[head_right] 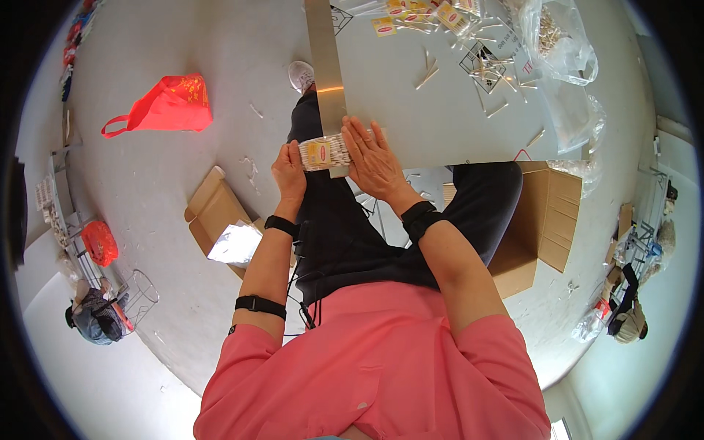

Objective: Manually counting and placing cotton swabs into small plastic bags.

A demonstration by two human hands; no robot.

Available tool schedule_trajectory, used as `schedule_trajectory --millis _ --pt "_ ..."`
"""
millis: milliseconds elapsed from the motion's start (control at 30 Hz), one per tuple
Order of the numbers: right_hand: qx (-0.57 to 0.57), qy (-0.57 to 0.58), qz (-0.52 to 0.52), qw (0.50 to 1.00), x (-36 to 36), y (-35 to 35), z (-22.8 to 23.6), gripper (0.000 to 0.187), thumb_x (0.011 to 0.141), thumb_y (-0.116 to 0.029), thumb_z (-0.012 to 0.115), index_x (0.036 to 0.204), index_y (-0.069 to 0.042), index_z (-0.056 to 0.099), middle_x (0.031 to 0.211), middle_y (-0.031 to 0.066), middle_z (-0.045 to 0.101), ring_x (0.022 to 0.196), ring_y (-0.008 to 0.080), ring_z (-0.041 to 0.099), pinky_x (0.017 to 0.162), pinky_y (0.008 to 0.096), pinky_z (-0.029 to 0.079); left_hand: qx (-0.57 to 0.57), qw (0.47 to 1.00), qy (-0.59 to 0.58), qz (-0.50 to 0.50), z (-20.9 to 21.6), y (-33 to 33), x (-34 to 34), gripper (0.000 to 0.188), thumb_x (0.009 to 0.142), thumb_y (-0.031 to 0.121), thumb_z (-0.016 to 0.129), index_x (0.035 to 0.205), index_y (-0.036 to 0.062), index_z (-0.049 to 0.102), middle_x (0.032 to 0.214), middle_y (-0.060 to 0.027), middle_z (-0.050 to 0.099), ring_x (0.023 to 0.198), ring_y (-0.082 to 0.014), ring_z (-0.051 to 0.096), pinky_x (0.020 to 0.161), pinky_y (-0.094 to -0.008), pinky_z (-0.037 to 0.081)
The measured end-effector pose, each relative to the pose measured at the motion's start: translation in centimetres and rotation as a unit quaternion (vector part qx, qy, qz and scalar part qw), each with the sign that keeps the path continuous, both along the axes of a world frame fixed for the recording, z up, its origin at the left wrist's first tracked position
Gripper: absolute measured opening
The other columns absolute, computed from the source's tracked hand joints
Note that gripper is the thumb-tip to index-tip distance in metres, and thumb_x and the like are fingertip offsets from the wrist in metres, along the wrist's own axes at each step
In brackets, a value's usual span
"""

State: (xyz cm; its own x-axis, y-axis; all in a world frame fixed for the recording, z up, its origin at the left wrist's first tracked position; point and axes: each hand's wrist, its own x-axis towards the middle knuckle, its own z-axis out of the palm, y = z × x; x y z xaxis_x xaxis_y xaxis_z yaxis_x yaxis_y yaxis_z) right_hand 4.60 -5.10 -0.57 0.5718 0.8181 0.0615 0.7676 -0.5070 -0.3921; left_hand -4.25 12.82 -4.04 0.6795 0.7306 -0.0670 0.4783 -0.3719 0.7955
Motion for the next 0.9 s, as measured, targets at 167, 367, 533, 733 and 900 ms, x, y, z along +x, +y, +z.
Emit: schedule_trajectory --millis 167,367,533,733,900 --pt "0.012 0.008 0.0 1.0 0.1 -0.1 0.3 0.067 0.083 -0.013 0.051 0.143 0.0 0.025 0.153 0.0136 0.026 0.144 0.0255 0.018 0.118 0.0461 0.009 0.029 1.0 0.005 0.003 -0.1 -0.2 0.0 0.038 0.098 0.032 0.051 0.076 0.001 0.054 0.059 -0.014 0.052 0.053 -0.0176 0.042 0.052 -0.0354 0.04" --pt "0.072 0.041 0.004 0.997 0.5 -0.6 0.7 0.068 0.083 -0.009 0.05 0.145 0.001 0.022 0.153 0.0145 0.026 0.144 0.0286 0.019 0.118 0.0462 0.009 0.006 1.0 -0.009 0.001 -0.3 0.0 -0.1 0.037 0.098 0.035 0.05 0.076 0.0052 0.053 0.063 -0.0178 0.055 0.054 -0.035 0.05 0.051 -0.0417 0.041" --pt "0.221 0.15 -0.041 0.963 0.8 -1.5 1.2 0.063 0.088 -0.007 0.045 0.146 0.001 0.021 0.153 0.0166 0.025 0.142 0.0333 0.023 0.117 0.0438 0.013 -0.031 0.999 -0.035 0.015 -0.1 0.0 -0.3 0.04 0.098 0.034 0.051 0.072 0.0028 0.05 0.059 -0.016 0.049 0.051 -0.0217 0.04 0.05 -0.0373 0.039" --pt "0.456 0.291 -0.223 0.811 0.1 1.1 0.0 0.048 0.098 -0.007 0.031 0.145 0.002 0.024 0.149 0.0175 0.031 0.138 0.0284 0.032 0.113 0.0394 0.026 -0.052 0.997 -0.056 0.03 0.6 -0.3 0.0 0.046 0.098 0.036 0.052 0.069 0.0012 0.044 0.057 -0.0032 0.041 0.059 -0.0094 0.033 0.05 -0.0303 0.035" --pt "0.456 0.29 -0.234 0.808 -0.5 2.4 -0.4 0.042 0.1 -0.006 0.029 0.141 0.002 0.031 0.143 0.017 0.04 0.132 0.0277 0.04 0.111 0.0364 0.029 -0.05 0.997 -0.051 0.028 0.7 -0.4 0.0 0.044 0.098 0.034 0.053 0.069 0.0014 0.046 0.057 -0.0027 0.041 0.058 -0.0087 0.033 0.05 -0.0299 0.035"
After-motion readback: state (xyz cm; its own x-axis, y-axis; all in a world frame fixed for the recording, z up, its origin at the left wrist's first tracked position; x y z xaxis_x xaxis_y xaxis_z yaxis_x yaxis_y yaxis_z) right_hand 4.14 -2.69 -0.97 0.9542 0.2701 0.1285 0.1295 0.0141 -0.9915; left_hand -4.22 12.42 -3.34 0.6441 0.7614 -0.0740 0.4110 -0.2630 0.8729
